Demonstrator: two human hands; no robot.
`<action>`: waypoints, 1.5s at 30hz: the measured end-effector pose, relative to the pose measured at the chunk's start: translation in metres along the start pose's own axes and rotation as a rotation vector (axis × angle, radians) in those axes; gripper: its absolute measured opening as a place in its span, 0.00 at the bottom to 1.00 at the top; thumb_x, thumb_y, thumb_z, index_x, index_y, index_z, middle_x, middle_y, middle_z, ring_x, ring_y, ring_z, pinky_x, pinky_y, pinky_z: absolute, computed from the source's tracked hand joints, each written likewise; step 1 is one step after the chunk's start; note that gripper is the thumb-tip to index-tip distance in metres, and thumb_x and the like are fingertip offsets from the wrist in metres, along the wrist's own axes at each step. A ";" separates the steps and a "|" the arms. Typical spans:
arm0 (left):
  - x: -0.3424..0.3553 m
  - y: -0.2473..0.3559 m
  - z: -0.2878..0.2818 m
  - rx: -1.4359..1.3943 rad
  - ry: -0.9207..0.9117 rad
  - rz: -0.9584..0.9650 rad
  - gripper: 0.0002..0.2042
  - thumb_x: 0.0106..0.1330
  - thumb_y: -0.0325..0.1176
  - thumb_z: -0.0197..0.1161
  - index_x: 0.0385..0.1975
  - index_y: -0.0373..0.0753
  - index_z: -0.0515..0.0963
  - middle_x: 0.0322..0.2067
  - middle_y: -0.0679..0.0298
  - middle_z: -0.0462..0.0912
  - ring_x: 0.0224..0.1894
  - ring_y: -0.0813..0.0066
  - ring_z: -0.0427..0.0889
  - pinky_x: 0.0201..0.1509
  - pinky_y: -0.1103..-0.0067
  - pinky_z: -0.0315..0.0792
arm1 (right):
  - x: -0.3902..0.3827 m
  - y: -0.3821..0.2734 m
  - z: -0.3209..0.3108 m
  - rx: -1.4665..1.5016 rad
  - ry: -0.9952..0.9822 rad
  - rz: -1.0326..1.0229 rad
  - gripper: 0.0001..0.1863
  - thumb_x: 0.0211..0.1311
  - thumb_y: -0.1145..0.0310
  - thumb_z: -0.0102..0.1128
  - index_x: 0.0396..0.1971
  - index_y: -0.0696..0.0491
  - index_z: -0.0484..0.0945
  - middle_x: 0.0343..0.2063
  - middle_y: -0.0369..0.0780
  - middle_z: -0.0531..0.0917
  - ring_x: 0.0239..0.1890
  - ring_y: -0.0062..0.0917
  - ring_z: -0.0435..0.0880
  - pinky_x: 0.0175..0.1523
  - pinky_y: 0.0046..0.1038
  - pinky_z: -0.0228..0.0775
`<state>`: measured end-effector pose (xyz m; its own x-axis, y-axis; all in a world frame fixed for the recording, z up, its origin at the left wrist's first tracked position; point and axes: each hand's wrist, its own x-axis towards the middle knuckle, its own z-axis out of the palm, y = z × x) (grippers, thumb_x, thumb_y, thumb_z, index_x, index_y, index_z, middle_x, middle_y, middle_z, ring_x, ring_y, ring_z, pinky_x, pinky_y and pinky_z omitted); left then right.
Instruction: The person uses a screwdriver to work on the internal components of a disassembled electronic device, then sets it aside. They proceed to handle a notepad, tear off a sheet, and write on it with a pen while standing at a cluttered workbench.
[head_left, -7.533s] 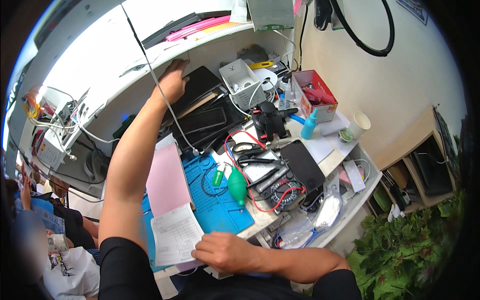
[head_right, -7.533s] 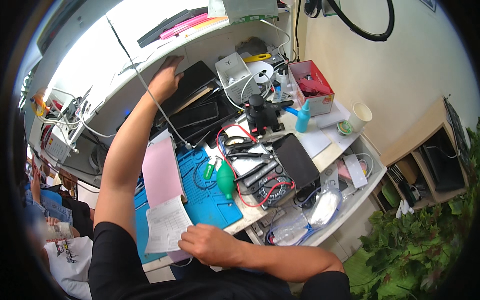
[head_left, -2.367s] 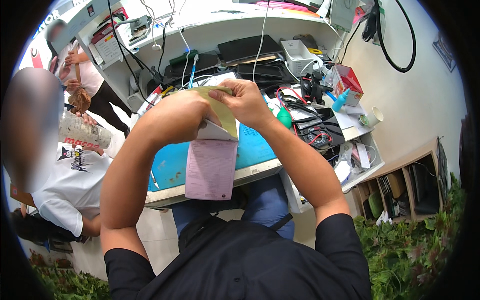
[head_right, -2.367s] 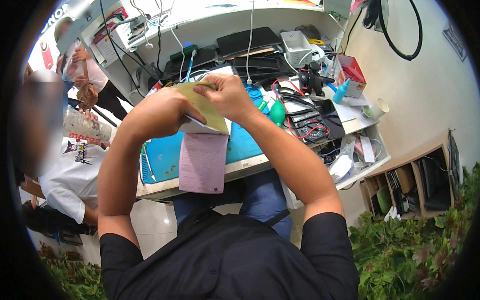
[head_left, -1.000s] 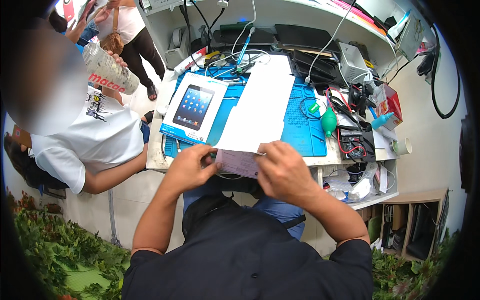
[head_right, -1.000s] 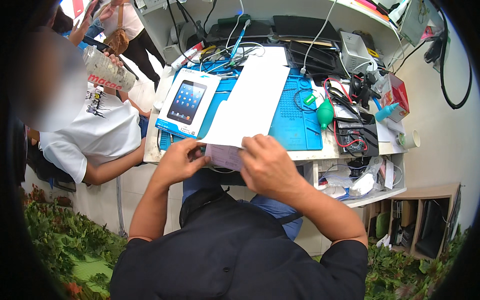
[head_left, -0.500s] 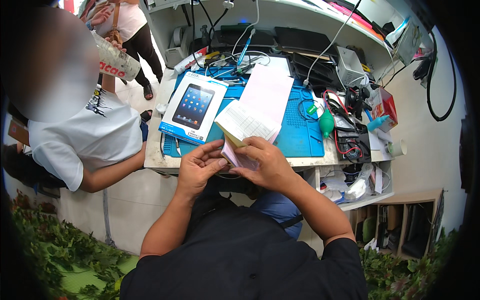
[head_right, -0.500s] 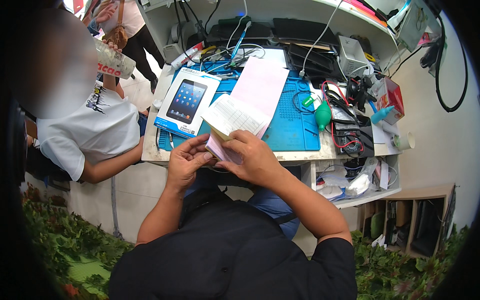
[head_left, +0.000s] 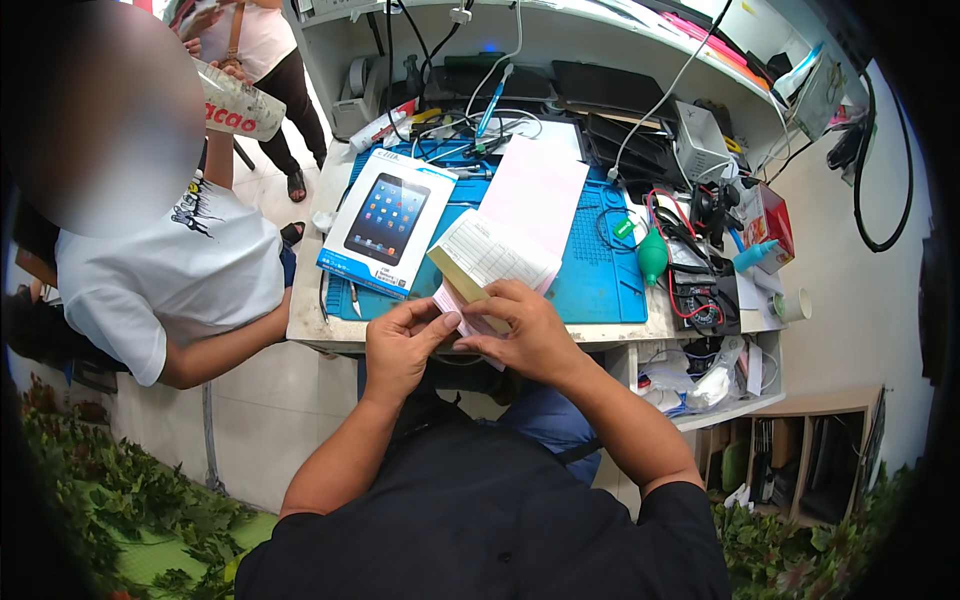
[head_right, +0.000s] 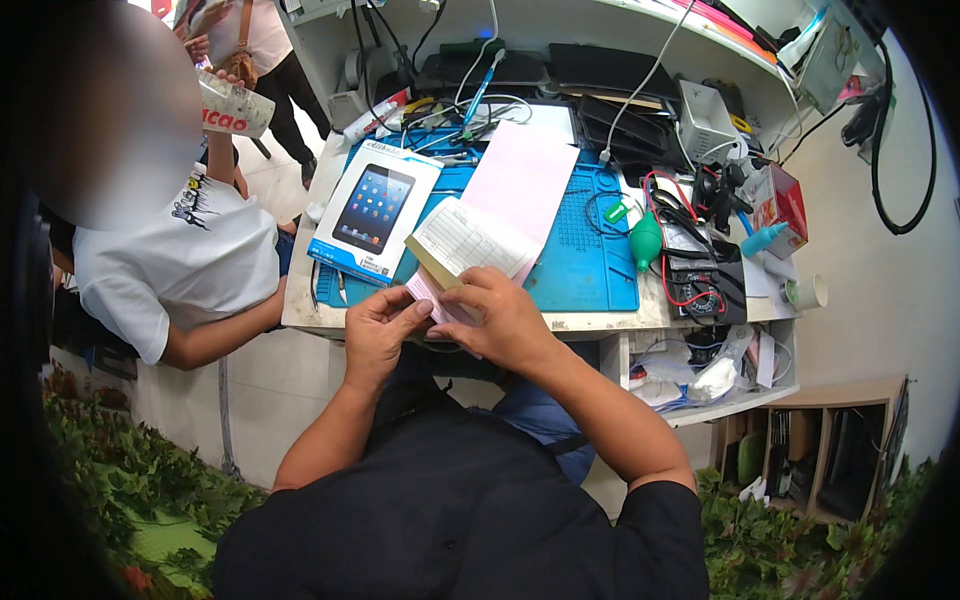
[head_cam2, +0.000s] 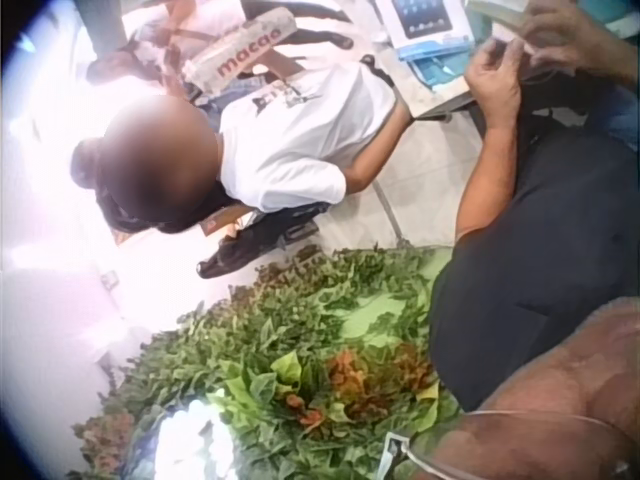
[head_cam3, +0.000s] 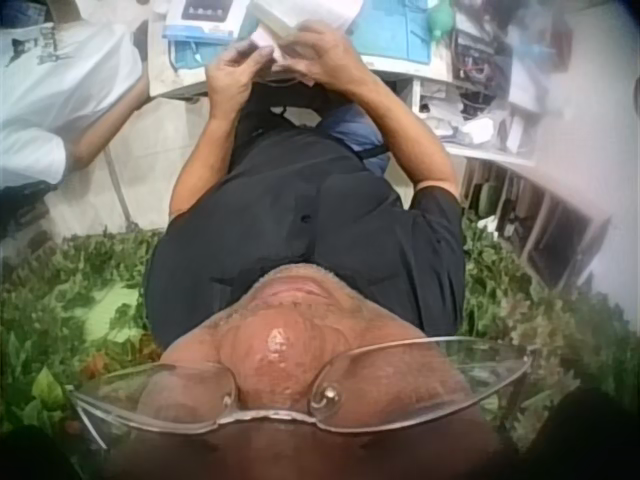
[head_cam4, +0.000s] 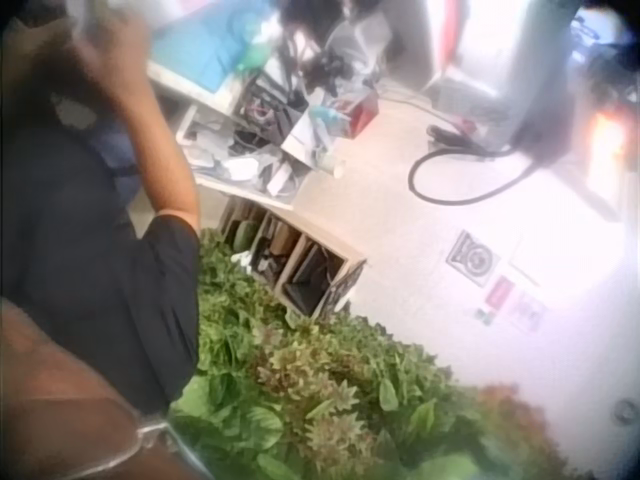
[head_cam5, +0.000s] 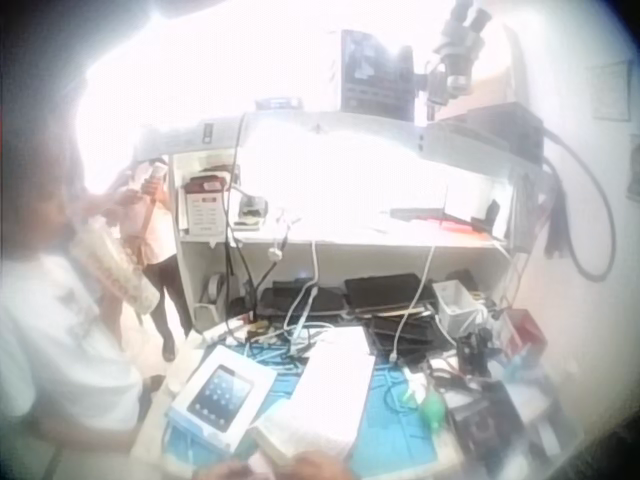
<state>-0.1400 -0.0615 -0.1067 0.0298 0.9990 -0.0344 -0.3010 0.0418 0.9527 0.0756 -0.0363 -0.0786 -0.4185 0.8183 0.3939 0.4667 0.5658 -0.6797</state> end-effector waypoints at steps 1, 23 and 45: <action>0.001 -0.001 -0.001 -0.013 -0.006 -0.003 0.16 0.72 0.25 0.75 0.54 0.23 0.84 0.46 0.55 0.91 0.45 0.75 0.90 0.52 0.80 0.87 | 0.002 -0.001 -0.003 0.026 -0.019 0.037 0.23 0.51 0.56 0.87 0.42 0.55 0.91 0.40 0.42 0.85 0.46 0.39 0.86 0.50 0.39 0.80; 0.001 -0.005 0.001 0.040 0.029 0.007 0.12 0.77 0.30 0.70 0.52 0.27 0.88 0.42 0.59 0.91 0.42 0.73 0.91 0.49 0.77 0.90 | 0.004 0.007 -0.006 0.203 -0.077 0.137 0.19 0.61 0.53 0.80 0.46 0.50 0.94 0.36 0.41 0.85 0.42 0.38 0.86 0.45 0.37 0.77; 0.000 -0.012 0.000 0.049 0.026 0.034 0.07 0.79 0.26 0.65 0.41 0.27 0.83 0.38 0.58 0.89 0.38 0.75 0.91 0.45 0.77 0.90 | 0.002 0.011 -0.004 0.310 -0.113 0.211 0.14 0.69 0.58 0.75 0.45 0.52 0.93 0.41 0.40 0.88 0.42 0.34 0.89 0.46 0.32 0.78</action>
<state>-0.1365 -0.0618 -0.1178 -0.0043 1.0000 -0.0090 -0.2548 0.0076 0.9670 0.0833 -0.0282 -0.0830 -0.4296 0.8875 0.1666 0.3015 0.3149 -0.9000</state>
